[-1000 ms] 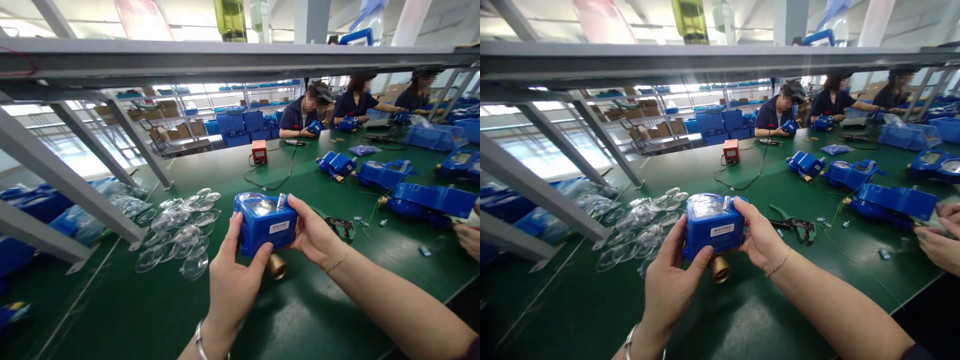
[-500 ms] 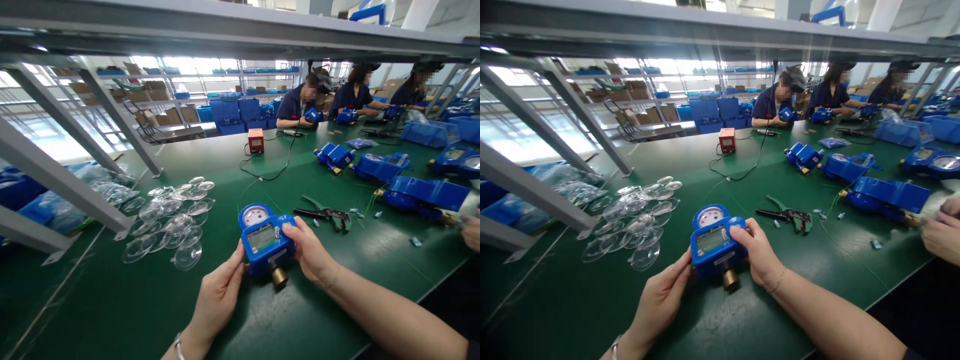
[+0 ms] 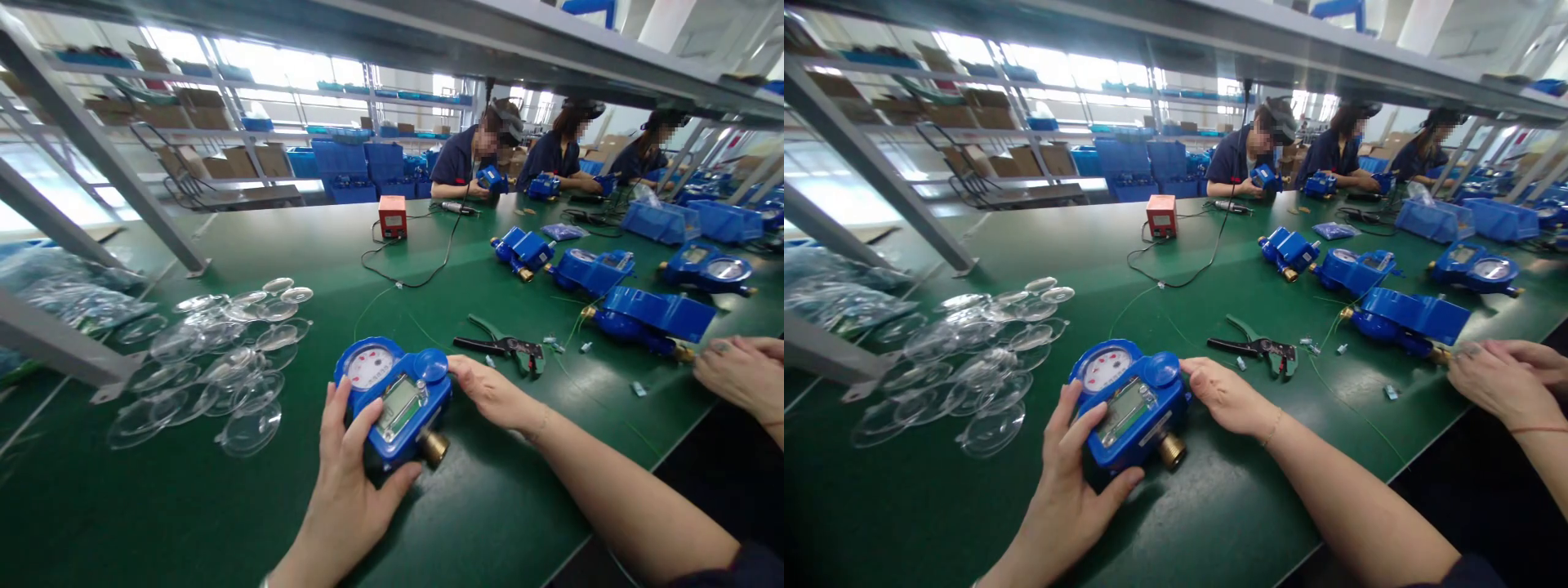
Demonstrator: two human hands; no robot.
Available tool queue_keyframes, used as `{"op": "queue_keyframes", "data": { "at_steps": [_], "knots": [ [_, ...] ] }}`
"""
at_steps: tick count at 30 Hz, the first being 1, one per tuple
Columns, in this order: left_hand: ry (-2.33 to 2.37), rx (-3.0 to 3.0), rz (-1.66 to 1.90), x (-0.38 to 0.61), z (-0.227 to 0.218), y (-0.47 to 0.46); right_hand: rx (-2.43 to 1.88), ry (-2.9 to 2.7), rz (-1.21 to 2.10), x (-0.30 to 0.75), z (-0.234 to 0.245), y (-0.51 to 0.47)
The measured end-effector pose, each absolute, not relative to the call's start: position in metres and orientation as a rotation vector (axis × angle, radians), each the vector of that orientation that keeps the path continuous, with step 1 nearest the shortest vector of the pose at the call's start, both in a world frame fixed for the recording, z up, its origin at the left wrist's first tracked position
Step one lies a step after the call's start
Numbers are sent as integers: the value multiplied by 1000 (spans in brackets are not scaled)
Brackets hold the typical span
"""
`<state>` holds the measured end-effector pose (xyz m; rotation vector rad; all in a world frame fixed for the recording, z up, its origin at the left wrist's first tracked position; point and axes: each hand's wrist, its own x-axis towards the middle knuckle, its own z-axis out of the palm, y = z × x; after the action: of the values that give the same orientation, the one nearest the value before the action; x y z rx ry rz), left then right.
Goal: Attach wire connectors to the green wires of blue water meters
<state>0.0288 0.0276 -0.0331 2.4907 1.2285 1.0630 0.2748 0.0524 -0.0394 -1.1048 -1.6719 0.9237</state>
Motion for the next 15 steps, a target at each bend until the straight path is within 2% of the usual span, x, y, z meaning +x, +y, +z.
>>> {"op": "queue_keyframes", "data": {
  "at_steps": [6,15],
  "knots": [
    [1165,2495,1103,32,-38,37,-1510,-1773,359,314,-77,63],
    [1123,2744,927,6,-35,51,-1629,-1921,-15,316,-85,65]
  ]
}}
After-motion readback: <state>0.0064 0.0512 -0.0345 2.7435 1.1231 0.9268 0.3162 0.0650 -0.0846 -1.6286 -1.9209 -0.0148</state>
